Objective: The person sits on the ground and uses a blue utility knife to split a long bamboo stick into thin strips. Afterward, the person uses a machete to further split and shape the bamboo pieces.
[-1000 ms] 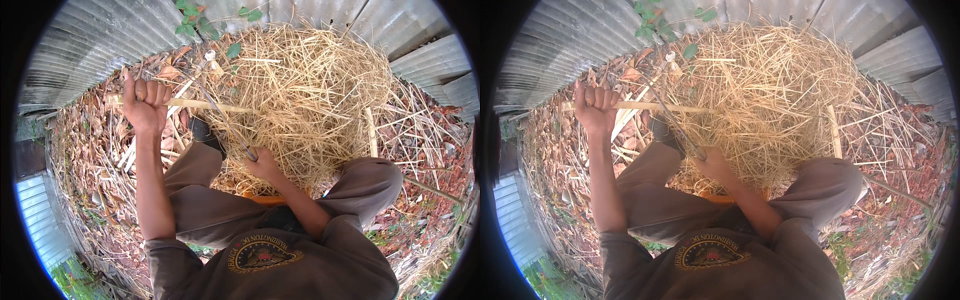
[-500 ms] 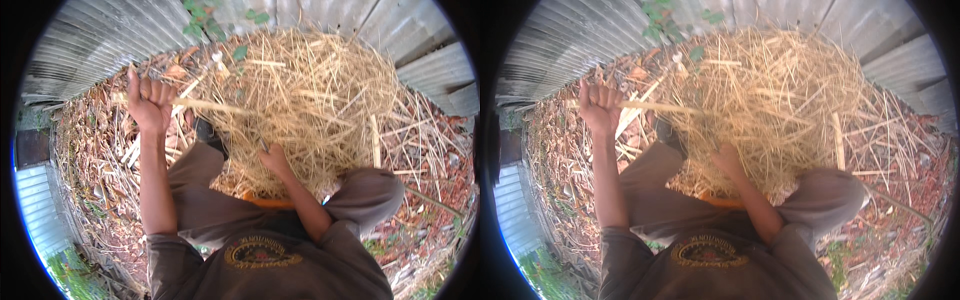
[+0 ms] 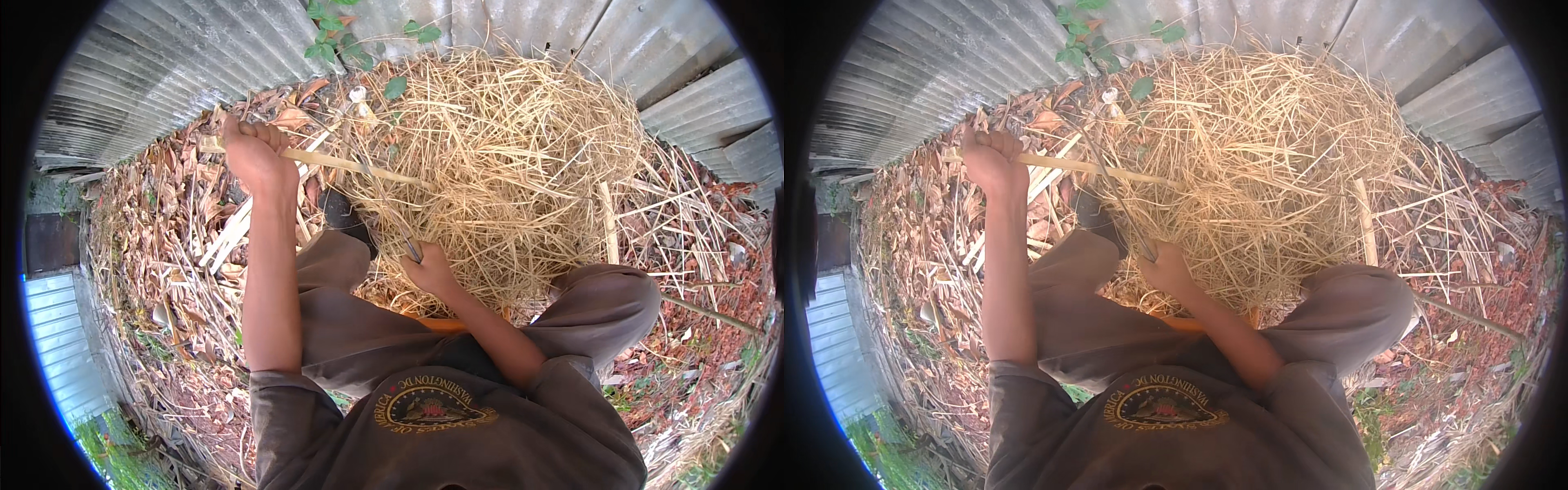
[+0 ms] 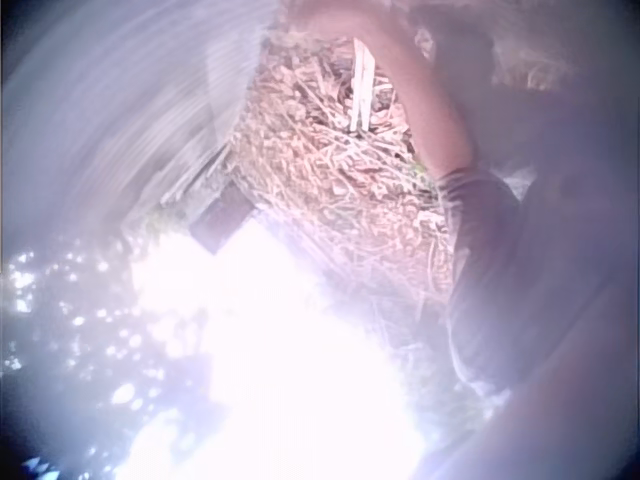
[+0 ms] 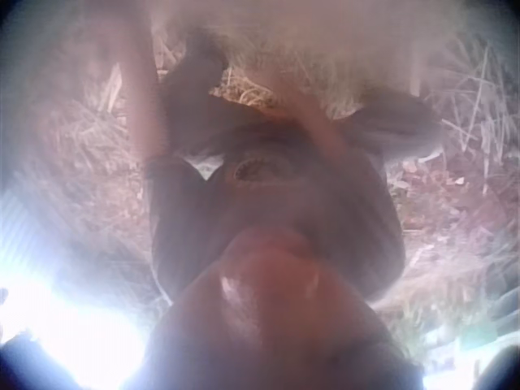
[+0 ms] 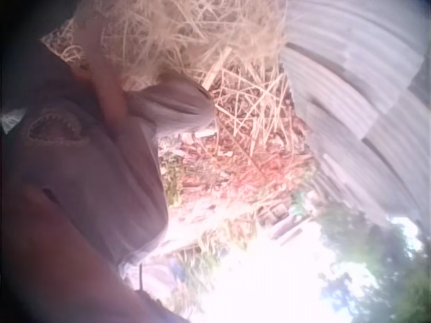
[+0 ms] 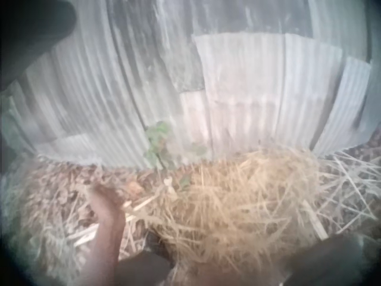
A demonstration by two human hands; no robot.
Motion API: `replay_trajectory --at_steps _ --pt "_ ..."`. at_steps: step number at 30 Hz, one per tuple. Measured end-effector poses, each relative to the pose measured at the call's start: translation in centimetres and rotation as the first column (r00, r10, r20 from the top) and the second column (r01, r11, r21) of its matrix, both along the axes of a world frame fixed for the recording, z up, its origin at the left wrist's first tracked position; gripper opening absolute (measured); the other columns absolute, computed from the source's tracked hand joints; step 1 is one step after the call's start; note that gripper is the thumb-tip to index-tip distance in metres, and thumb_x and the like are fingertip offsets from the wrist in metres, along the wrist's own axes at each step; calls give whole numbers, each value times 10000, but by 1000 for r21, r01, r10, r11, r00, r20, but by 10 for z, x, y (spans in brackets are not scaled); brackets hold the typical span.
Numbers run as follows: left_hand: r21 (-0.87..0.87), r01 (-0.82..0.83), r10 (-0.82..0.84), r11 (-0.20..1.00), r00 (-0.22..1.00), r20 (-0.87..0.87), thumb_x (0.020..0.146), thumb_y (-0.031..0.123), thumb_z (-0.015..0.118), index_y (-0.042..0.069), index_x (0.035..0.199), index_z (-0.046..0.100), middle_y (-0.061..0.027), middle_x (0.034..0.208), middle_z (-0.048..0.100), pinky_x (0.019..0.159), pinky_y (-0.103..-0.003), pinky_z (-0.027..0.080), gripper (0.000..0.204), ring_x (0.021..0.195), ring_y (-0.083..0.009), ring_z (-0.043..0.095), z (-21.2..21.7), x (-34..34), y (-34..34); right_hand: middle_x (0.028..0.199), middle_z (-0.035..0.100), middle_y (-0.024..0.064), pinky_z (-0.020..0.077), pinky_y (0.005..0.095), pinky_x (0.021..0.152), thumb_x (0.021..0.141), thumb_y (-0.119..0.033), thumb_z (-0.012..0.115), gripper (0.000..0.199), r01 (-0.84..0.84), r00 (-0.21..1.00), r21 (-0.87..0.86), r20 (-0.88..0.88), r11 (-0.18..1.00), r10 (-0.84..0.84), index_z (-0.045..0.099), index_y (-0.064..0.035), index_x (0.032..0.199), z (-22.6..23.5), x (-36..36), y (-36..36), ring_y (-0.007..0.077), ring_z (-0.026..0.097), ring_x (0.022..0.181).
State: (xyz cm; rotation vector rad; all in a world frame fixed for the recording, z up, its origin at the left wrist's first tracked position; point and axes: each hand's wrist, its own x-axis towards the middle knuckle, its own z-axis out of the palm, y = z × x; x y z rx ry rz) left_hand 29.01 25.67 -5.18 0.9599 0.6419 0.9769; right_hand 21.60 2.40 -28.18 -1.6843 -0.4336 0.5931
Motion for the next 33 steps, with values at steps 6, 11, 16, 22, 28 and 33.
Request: replay_trajectory --at_steps 6,11,16,22,28,33 --pt "-48 -305 296 951 945 -138 996 297 432 136 649 333 -3 536 315 453 -305 230 395 452 -136 272 -5 14 14 480 418 37 305 342 417 793 -93 592 262 159 923 -263 -304 952 -238 463 -37 572 -68 -5 5 136 396 420" --pt "-137 -450 381 882 855 -353 987 363 455 -31 1017 602 -82 856 567 608 -360 408 422 711 -204 514 16 45 -7 495 407 52 315 353 433 790 -80 601 298 198 979 105 -67 975 -192 402 -35 573 -22 -26 40 141 377 435" --pt "-168 -529 486 832 840 -240 902 283 545 -10 1033 563 -100 850 585 664 -316 517 321 693 -210 570 -12 65 58 505 381 54 322 345 464 788 -77 597 277 135 976 -5 -172 991 -133 392 -31 607 -50 -24 41 129 359 476" --pt "-180 -420 341 889 872 -352 909 286 459 9 1108 557 -77 1055 587 776 -358 495 354 917 -216 563 3 91 30 526 442 70 349 370 466 783 -75 579 210 223 975 58 -38 973 -221 437 -20 638 -10 -19 57 163 415 474" --pt "-151 -341 263 928 886 -381 916 286 387 24 1179 539 -61 1224 588 869 -394 479 401 1104 -227 557 2 104 26 495 428 72 336 379 445 773 -78 598 247 310 876 -119 -351 943 -332 425 -15 609 -58 -10 37 161 411 449" --pt "-128 -407 300 905 820 -488 926 272 377 33 1208 504 -66 1219 594 857 -373 492 391 1092 -231 562 11 98 19 517 399 33 328 366 458 811 -74 569 228 233 972 117 -64 965 -227 427 -39 636 -64 -18 51 136 400 473"
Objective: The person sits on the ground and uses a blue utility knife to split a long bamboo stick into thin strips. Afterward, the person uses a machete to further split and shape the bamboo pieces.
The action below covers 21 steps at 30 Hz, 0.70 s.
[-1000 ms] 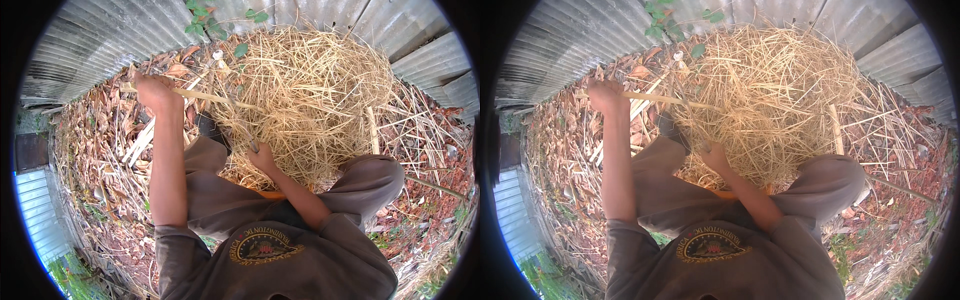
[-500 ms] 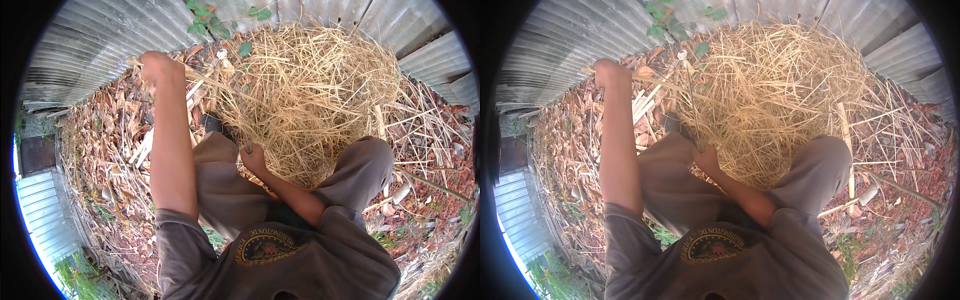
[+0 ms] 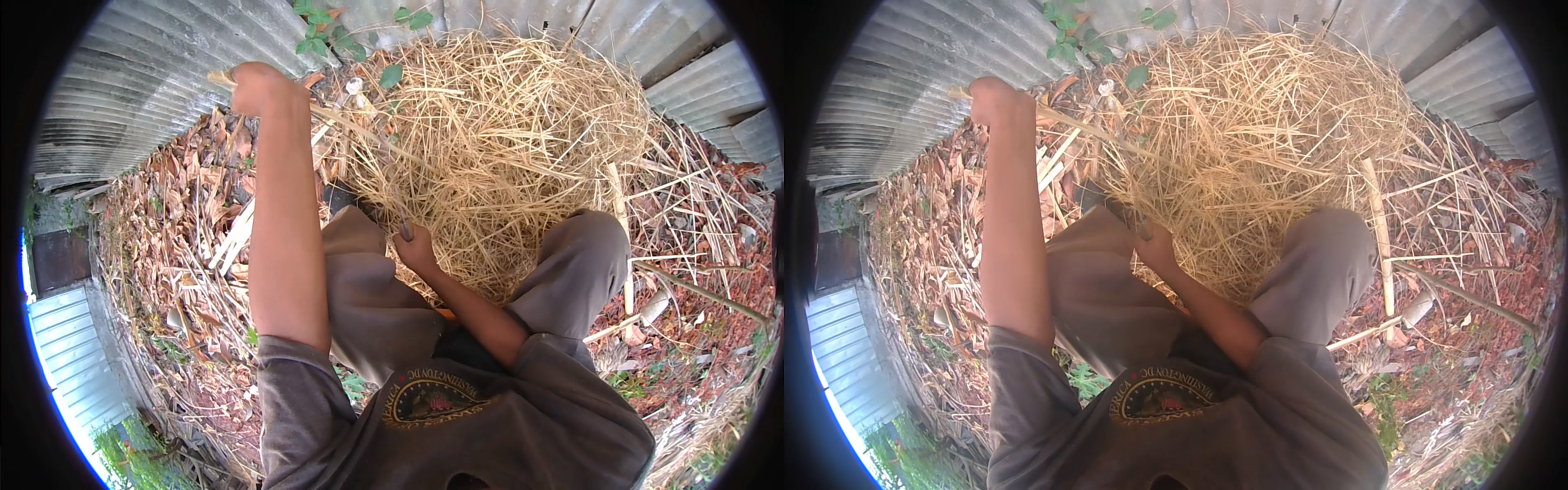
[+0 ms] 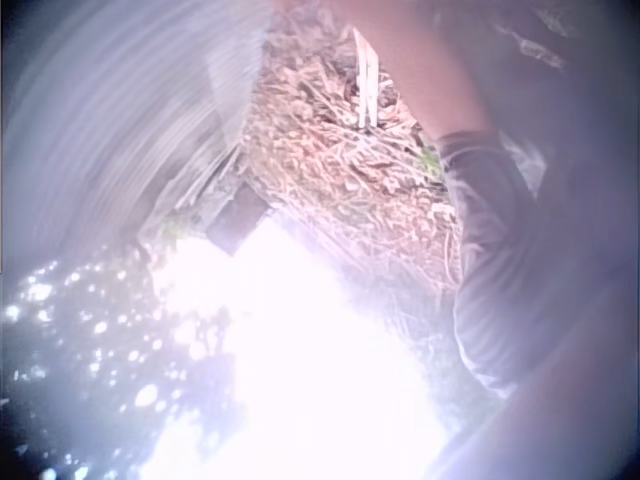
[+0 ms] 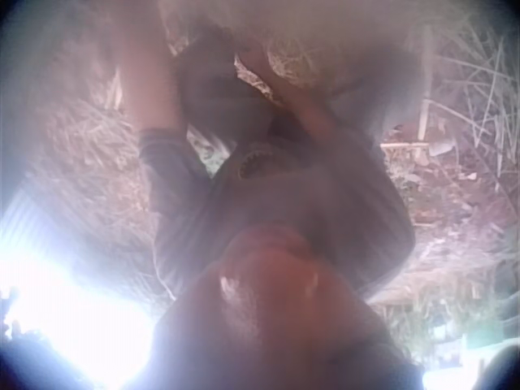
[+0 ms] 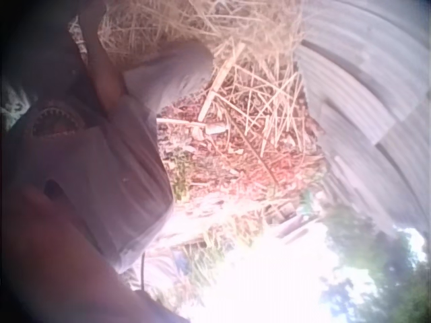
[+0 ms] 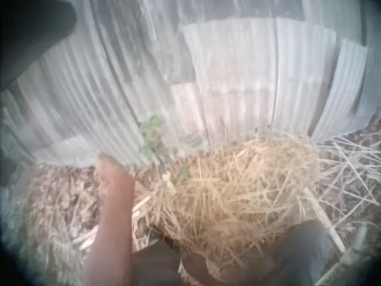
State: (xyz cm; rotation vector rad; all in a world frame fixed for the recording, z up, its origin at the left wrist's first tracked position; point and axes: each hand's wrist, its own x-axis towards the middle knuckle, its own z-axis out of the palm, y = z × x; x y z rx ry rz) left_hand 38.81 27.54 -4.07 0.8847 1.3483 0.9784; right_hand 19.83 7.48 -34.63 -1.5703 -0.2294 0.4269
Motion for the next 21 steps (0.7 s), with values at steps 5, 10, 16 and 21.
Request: replay_trajectory --at_steps 5,10,16,21 --pt "92 87 -60 992 963 -264 935 243 397 65 1201 543 -32 1209 608 805 -342 507 352 1044 -199 591 -8 -8 13 532 416 7 344 307 467 829 -87 571 230 38 861 22 -508 999 -21 432 -48 650 15 10 -5 100 406 493" --pt "-202 635 116 745 -421 -899 940 210 427 97 1189 592 7 1198 624 749 -320 520 319 992 -171 624 -22 -12 42 525 416 26 341 341 470 787 -62 600 237 -108 989 41 -98 993 112 424 -41 629 20 6 0 121 394 491" --pt "-227 546 -68 807 -296 -953 949 231 432 129 1192 603 20 1195 629 736 -308 538 315 1016 -148 632 -31 -33 74 526 421 63 362 358 492 788 -104 591 218 -86 987 -1 -133 996 86 445 -27 645 44 -7 15 146 385 505" --pt "-451 531 17 717 -660 -751 917 208 481 92 1166 586 -5 1193 618 732 -330 531 294 996 -154 620 -41 -43 80 535 446 70 380 357 500 780 -121 609 211 -189 978 -36 -93 981 185 468 -30 652 74 8 14 144 397 498"
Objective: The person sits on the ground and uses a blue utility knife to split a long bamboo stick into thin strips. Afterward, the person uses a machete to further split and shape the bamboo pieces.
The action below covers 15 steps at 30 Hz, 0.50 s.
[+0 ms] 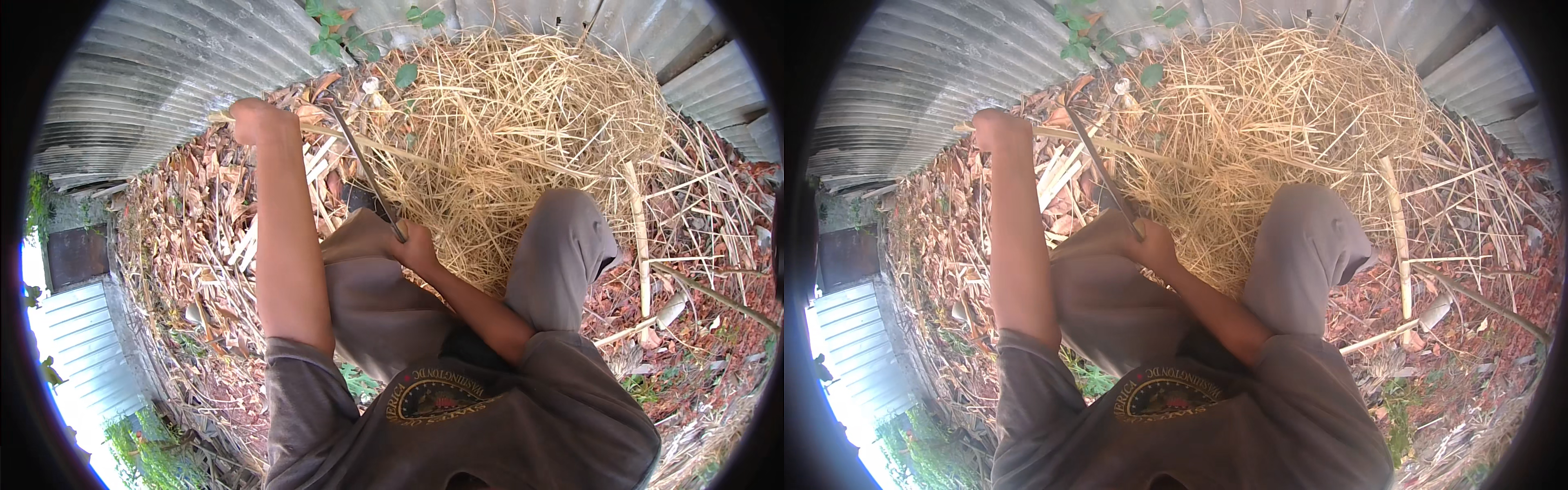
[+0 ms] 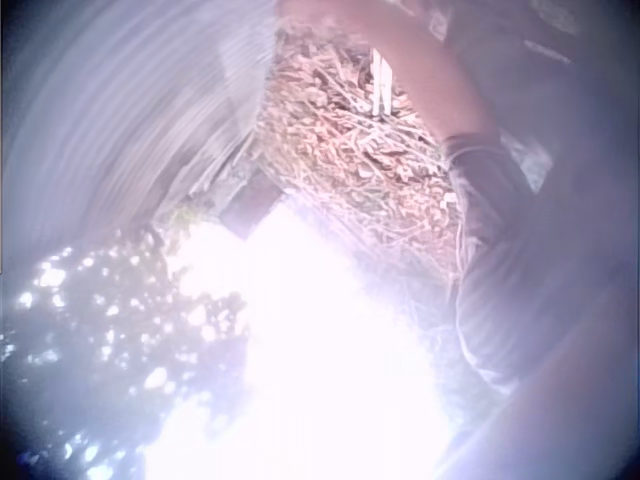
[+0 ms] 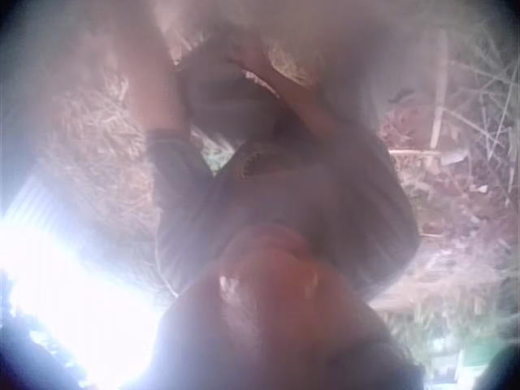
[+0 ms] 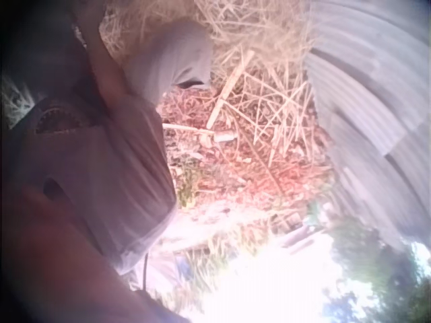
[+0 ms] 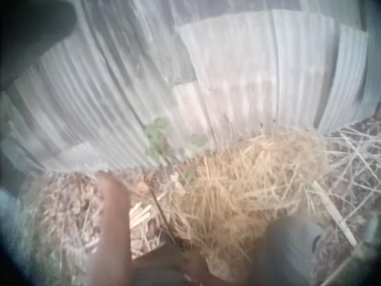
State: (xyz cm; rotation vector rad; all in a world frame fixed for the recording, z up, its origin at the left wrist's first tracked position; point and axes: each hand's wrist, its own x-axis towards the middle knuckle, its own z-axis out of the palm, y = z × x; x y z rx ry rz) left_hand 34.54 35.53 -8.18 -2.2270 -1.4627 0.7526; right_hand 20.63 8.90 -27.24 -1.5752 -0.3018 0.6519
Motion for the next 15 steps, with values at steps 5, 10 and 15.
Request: replay_trajectory --at_steps 5,10,15 --pt "-27 -159 151 987 858 491 905 205 459 56 1169 566 -28 1157 603 738 -351 519 321 950 -171 600 17 5 -21 547 484 77 392 355 503 785 -101 602 191 21 996 27 -84 999 -18 479 -36 654 5 -8 -4 150 439 498" --pt "-568 -241 426 787 -454 783 899 201 436 18 1164 542 -68 1062 586 719 -366 494 339 874 -199 575 30 15 -65 545 471 102 387 367 503 786 -95 592 181 114 987 18 108 993 -115 479 -26 663 4 -1 3 191 440 495" --pt "-646 -212 266 733 -785 560 893 197 414 -19 1160 518 -109 968 569 701 -380 470 359 798 -227 551 47 40 -76 559 502 114 398 388 512 780 -115 594 166 220 968 -162 -89 962 -237 519 -5 682 -60 3 -19 206 477 503"
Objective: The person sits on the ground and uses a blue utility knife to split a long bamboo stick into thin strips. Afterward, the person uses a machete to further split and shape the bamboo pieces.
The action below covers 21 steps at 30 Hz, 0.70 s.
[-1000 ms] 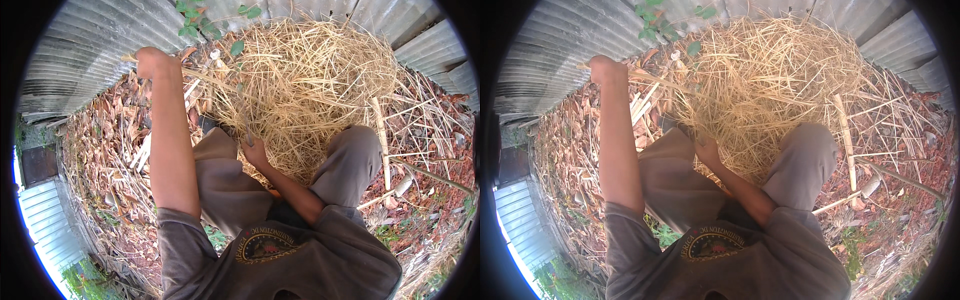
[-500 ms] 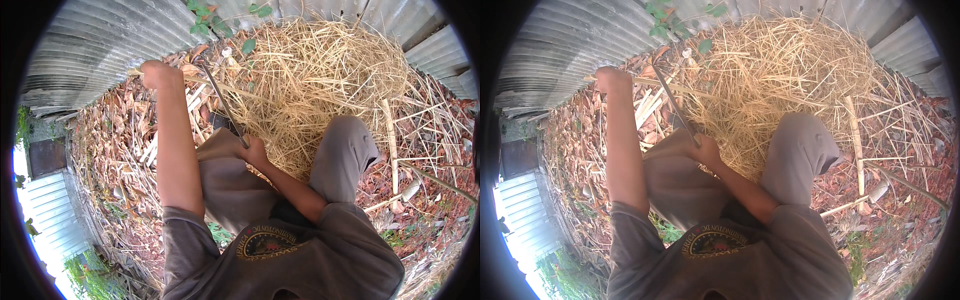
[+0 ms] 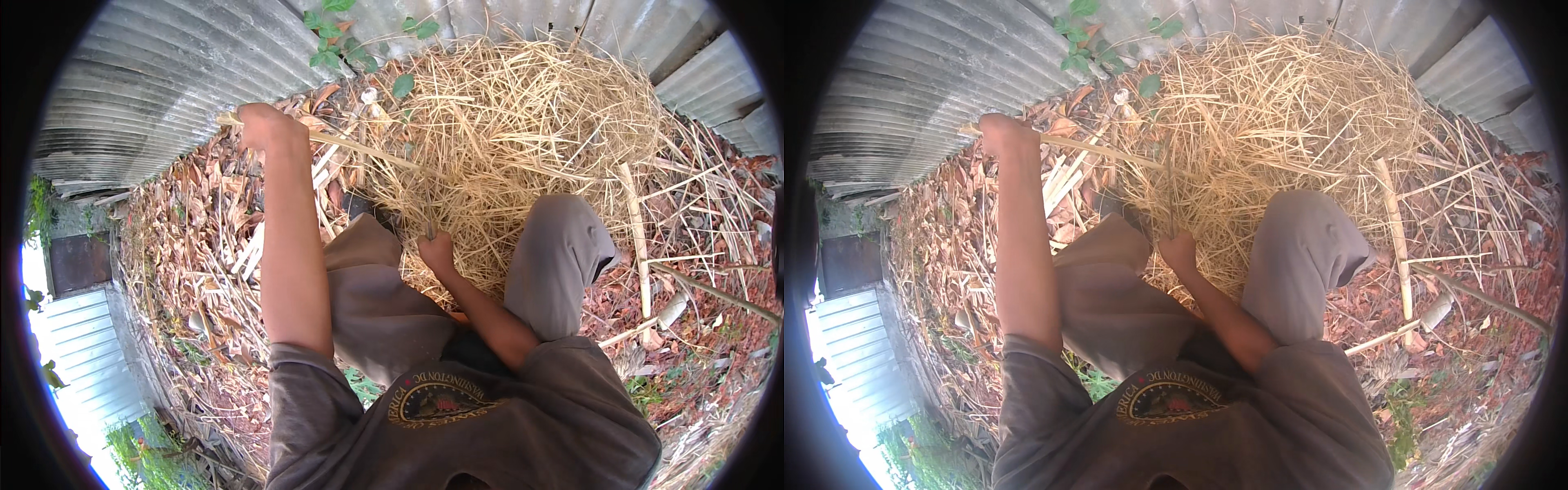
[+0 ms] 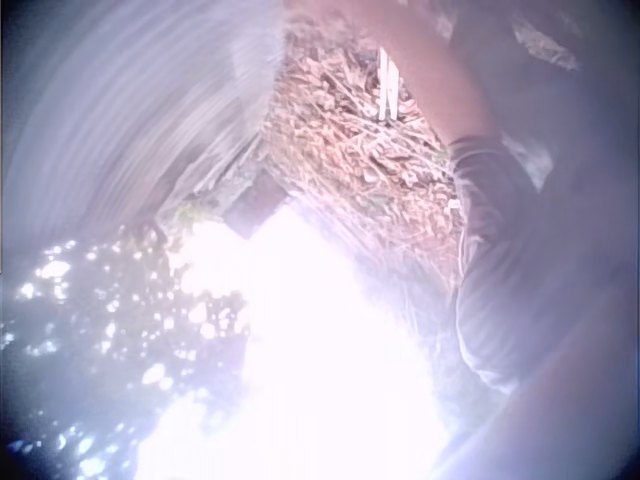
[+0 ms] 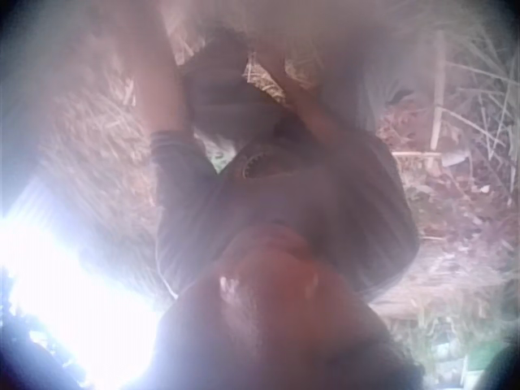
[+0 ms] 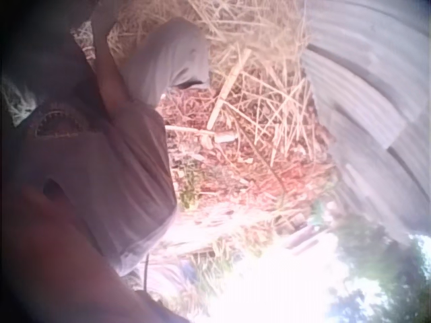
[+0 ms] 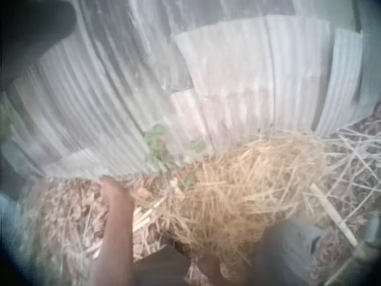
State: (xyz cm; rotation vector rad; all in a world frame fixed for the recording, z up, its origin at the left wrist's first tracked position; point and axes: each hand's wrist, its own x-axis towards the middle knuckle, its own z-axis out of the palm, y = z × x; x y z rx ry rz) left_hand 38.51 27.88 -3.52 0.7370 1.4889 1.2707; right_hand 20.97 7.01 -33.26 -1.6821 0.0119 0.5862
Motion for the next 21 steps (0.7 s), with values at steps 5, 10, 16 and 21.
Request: replay_trajectory --at_steps 5,10,16,21 --pt "-14 282 -281 959 959 47 923 366 459 -73 1370 417 -178 1482 389 1019 -396 410 628 1267 -277 475 3 -22 -23 568 508 86 407 388 536 819 -187 616 234 -47 992 146 121 988 29 532 -8 695 58 8 12 191 470 520" --pt "224 544 -580 809 801 147 941 294 515 25 877 548 -16 644 304 563 -318 324 278 567 -134 301 5 -22 -45 624 536 107 443 390 620 866 -289 619 308 -162 986 165 77 973 151 522 -28 733 129 29 14 269 557 613" --pt "323 848 -907 420 401 126 934 386 510 160 580 300 35 554 236 519 -280 227 470 494 -116 219 11 -27 -52 595 508 1 379 307 493 891 -221 613 240 -128 963 246 -199 961 179 527 -63 731 53 50 6 107 475 514" --pt "509 860 -991 50 -18 129 865 725 447 149 570 317 9 516 275 493 -263 212 660 481 -111 233 2 -38 -40 528 462 -15 328 312 439 876 -247 666 339 40 987 174 -161 984 -12 504 -68 638 61 47 1 93 424 461"
